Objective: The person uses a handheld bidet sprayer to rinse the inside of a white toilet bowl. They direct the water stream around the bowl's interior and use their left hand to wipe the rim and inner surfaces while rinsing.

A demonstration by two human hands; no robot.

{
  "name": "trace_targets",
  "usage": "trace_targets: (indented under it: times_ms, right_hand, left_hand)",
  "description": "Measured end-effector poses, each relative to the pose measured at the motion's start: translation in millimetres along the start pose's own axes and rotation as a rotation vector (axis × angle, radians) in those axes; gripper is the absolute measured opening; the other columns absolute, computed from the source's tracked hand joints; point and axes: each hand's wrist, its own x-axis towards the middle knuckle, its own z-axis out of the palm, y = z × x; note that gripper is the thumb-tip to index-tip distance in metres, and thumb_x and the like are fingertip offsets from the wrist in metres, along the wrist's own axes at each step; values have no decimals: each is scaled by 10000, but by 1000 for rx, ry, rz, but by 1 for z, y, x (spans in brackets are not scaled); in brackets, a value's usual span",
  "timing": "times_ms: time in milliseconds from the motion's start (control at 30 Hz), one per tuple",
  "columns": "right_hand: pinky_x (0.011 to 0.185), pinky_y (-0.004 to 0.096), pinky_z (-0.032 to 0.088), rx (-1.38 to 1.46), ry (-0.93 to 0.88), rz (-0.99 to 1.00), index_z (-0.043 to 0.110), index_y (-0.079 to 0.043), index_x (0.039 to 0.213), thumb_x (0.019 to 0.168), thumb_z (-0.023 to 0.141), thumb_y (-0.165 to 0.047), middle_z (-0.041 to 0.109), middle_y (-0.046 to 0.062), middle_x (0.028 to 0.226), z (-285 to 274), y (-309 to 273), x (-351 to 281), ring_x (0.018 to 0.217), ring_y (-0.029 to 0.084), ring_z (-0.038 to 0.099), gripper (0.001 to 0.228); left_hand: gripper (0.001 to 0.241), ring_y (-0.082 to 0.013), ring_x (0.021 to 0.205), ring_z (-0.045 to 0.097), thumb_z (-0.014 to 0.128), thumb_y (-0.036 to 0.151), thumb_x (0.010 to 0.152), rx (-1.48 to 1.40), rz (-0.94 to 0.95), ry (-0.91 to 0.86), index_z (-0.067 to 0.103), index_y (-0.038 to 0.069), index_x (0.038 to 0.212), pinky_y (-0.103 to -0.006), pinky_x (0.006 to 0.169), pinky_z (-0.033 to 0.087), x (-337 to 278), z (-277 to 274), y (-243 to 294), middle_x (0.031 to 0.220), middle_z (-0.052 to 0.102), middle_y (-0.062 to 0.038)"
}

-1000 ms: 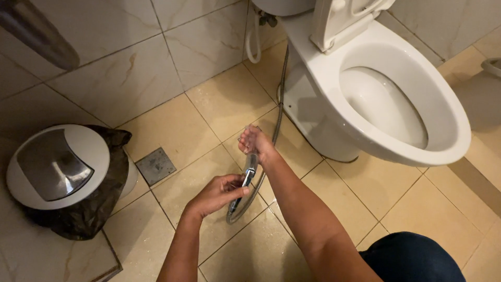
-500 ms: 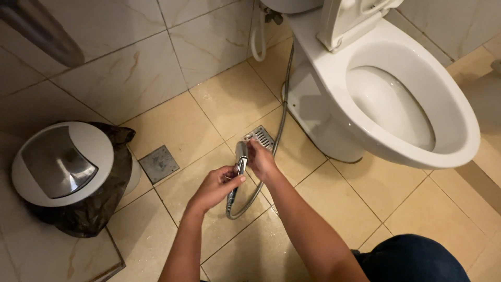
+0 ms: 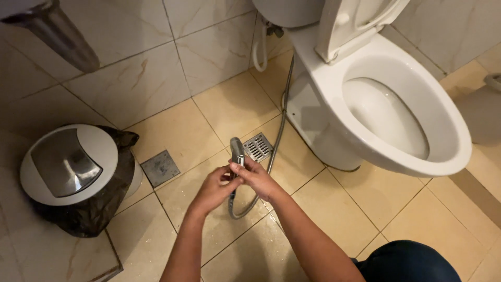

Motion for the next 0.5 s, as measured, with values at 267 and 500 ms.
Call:
trace_targets:
  times_ms: [267, 500]
  right_hand:
    - [672, 270, 597, -185, 112, -181, 649, -117, 1137, 909, 789, -401, 766, 84, 979, -22, -44, -24, 913, 187, 752, 389]
    - [536, 291, 559, -192, 218, -259, 623, -62, 936, 918, 814, -299, 744, 159, 757, -38, -44, -60, 679, 254, 762, 305]
  left_hand:
    - [562, -436, 1291, 596, 729, 171, 936, -270, 28, 182, 563, -73, 1414, -493, 1071, 516, 23, -14, -52, 1429, 553, -342]
    - [492, -344, 1246, 650, 725, 217, 944, -229, -41, 184, 645, 30, 1393, -444, 1011, 537, 30, -4, -57, 1381, 641, -238]
